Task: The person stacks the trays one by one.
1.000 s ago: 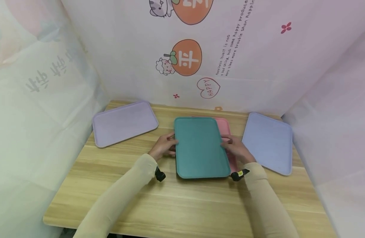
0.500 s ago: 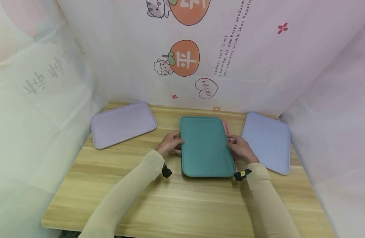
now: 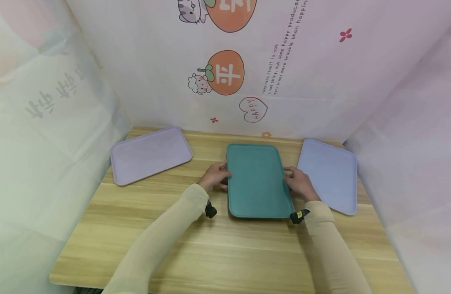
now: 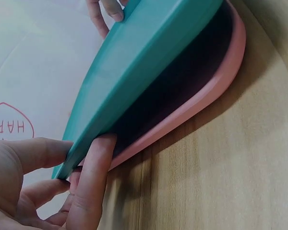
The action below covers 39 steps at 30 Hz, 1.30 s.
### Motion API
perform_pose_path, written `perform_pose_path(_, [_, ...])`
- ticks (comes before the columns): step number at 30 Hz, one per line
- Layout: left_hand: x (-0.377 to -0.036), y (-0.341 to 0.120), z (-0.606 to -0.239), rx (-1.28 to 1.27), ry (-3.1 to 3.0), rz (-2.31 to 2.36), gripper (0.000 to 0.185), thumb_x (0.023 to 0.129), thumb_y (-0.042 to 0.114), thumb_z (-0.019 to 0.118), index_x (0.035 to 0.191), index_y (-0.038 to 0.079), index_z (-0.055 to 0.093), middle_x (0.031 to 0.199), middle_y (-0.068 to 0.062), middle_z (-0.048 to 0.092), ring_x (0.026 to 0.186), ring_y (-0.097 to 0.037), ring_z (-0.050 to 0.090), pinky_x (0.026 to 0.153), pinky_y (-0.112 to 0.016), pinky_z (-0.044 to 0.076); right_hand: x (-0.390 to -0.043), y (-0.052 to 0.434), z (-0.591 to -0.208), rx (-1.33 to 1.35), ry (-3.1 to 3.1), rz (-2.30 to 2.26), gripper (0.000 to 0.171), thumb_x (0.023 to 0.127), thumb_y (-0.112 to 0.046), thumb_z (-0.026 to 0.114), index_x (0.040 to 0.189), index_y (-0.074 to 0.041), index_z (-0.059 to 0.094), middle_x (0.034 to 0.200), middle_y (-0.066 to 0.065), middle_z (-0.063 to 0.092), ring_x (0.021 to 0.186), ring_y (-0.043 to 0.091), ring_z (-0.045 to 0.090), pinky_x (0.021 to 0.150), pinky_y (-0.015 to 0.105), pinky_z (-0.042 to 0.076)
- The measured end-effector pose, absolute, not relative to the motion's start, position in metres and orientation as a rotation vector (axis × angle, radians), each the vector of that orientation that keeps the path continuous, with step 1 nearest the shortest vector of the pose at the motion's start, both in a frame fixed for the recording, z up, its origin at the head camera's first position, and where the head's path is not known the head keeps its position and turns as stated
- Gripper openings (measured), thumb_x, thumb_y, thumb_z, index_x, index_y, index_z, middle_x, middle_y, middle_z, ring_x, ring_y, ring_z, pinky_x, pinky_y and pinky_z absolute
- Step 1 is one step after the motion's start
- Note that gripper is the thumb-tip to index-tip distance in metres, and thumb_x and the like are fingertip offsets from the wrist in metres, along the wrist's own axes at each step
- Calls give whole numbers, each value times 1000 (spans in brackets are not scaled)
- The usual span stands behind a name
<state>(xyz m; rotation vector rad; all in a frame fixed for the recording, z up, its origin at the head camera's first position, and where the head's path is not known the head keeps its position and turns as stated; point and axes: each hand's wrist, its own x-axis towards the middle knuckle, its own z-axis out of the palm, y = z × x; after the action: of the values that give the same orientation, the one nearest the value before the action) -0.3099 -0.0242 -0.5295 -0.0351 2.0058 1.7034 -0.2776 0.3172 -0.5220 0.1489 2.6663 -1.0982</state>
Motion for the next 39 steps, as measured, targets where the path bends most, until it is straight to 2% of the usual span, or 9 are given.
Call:
perform_pose_path(3, [-310,-22,-531,-36,2001,1707,76,105,8,66,173,20,33,150,-22,60,109,-30,76,74,-31,71,-278,316,-521,172,2683,-1064,57,112,-17,50,166,-2,41,146,35,60,121,46,70,70,36,70])
perform_pose_path(6, [-310,-19,-531,-36,1998,1708,76,105,7,65,173,18,32,146,-22,61,101,-26,75,72,-29,71,-278,316,-520,201,2698,-1016,57,111,-18,48,166,-4,41,147,33,61,121,44,70,71,34,68])
perform_pose_path(12, [-313,-16,-532,-45,2024,1672,75,105,7,64,173,17,32,124,-18,66,86,-17,68,67,-26,69,-279,317,-521,210,2757,-896,57,110,-19,47,164,-4,44,144,31,64,106,35,73,67,30,60])
perform_pose_path(15, [-315,-15,-534,-54,2036,1653,74,106,8,64,172,20,33,117,-15,65,84,-17,67,67,-26,69,-279,316,-523,202,2781,-853,57,109,-19,46,164,-4,45,144,30,65,104,34,73,68,32,58])
perform_pose_path(23, [-316,-14,-532,-54,2084,1612,74,105,8,61,172,22,33,116,-17,67,83,-17,68,66,-27,70,-279,315,-525,201,2798,-832,59,107,-19,44,163,-3,46,142,30,66,101,33,72,67,33,57])
perform_pose_path(33, [-320,-6,-531,-109,2225,1490,71,105,9,60,170,28,38,88,-9,59,68,-12,59,58,-25,67,-281,313,-524,206,2820,-797,57,107,-20,45,162,-4,48,142,27,67,104,34,72,69,37,58])
perform_pose_path(39, [-322,-4,-533,-134,2255,1455,69,106,11,58,170,29,39,82,-7,57,64,-12,57,58,-26,67,-281,312,-524,213,2815,-778,56,109,-20,46,163,-4,47,145,27,66,105,34,72,70,38,58])
